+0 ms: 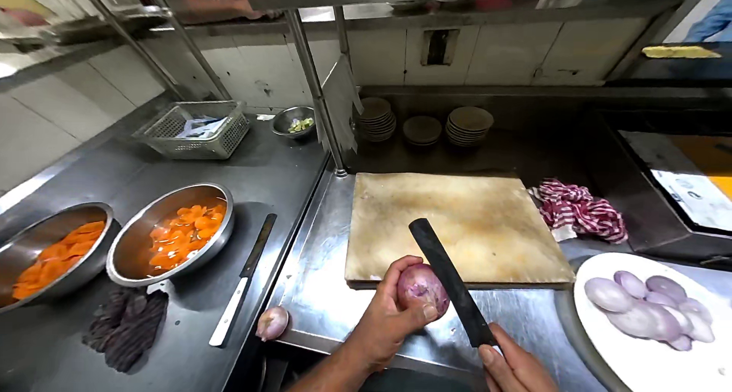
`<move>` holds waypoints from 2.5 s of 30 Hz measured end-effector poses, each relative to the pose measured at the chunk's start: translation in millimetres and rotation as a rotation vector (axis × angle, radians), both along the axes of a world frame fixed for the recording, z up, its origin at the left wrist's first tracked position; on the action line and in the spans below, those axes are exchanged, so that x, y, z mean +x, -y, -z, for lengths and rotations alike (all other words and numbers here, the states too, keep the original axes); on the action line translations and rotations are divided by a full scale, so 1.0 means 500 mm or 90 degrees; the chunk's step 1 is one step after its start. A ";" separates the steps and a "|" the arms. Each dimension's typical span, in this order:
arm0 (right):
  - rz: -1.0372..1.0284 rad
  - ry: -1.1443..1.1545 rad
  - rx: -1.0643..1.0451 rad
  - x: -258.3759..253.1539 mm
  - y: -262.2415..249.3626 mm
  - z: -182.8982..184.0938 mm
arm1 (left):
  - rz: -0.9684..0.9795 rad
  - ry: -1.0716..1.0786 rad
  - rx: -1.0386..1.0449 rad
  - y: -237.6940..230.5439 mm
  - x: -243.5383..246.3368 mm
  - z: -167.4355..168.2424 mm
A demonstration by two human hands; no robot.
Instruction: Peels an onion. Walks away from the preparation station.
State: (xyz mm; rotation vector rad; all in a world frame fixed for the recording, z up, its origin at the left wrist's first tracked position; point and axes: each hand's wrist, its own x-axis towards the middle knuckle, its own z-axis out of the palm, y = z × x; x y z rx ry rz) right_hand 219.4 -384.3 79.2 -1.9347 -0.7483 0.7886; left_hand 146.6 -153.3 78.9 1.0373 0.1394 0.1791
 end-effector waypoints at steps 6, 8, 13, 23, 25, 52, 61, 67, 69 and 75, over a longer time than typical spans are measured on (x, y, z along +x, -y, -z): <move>-0.014 -0.061 -0.005 0.014 -0.041 -0.019 | 0.067 0.025 0.057 0.012 -0.004 0.021; -0.022 -0.067 -0.011 0.015 -0.044 -0.017 | 0.067 0.020 0.043 0.012 -0.006 0.023; -0.057 -0.093 -0.036 0.010 -0.019 -0.005 | 0.038 -0.027 -0.003 -0.006 -0.004 0.021; -0.094 -0.066 -0.094 0.020 -0.056 -0.008 | 0.034 -0.058 -0.027 0.005 0.002 0.041; -0.094 -0.080 -0.127 0.022 -0.063 -0.012 | 0.027 -0.068 -0.039 0.005 0.008 0.041; -0.311 -0.283 -0.047 0.001 -0.292 0.012 | 0.021 0.121 -0.159 -0.218 -0.148 0.116; -0.166 -0.087 -0.063 -0.032 -0.401 0.039 | 0.044 -0.008 0.102 -0.294 -0.200 0.092; -0.172 0.018 0.080 -0.037 -0.426 0.066 | 0.041 -0.071 0.226 -0.352 -0.230 0.078; -0.180 0.112 0.136 -0.039 -0.430 0.067 | -0.029 -0.090 0.290 -0.360 -0.229 0.074; -0.156 0.214 0.115 -0.057 -0.430 0.049 | -0.268 -0.253 0.271 -0.412 -0.223 0.086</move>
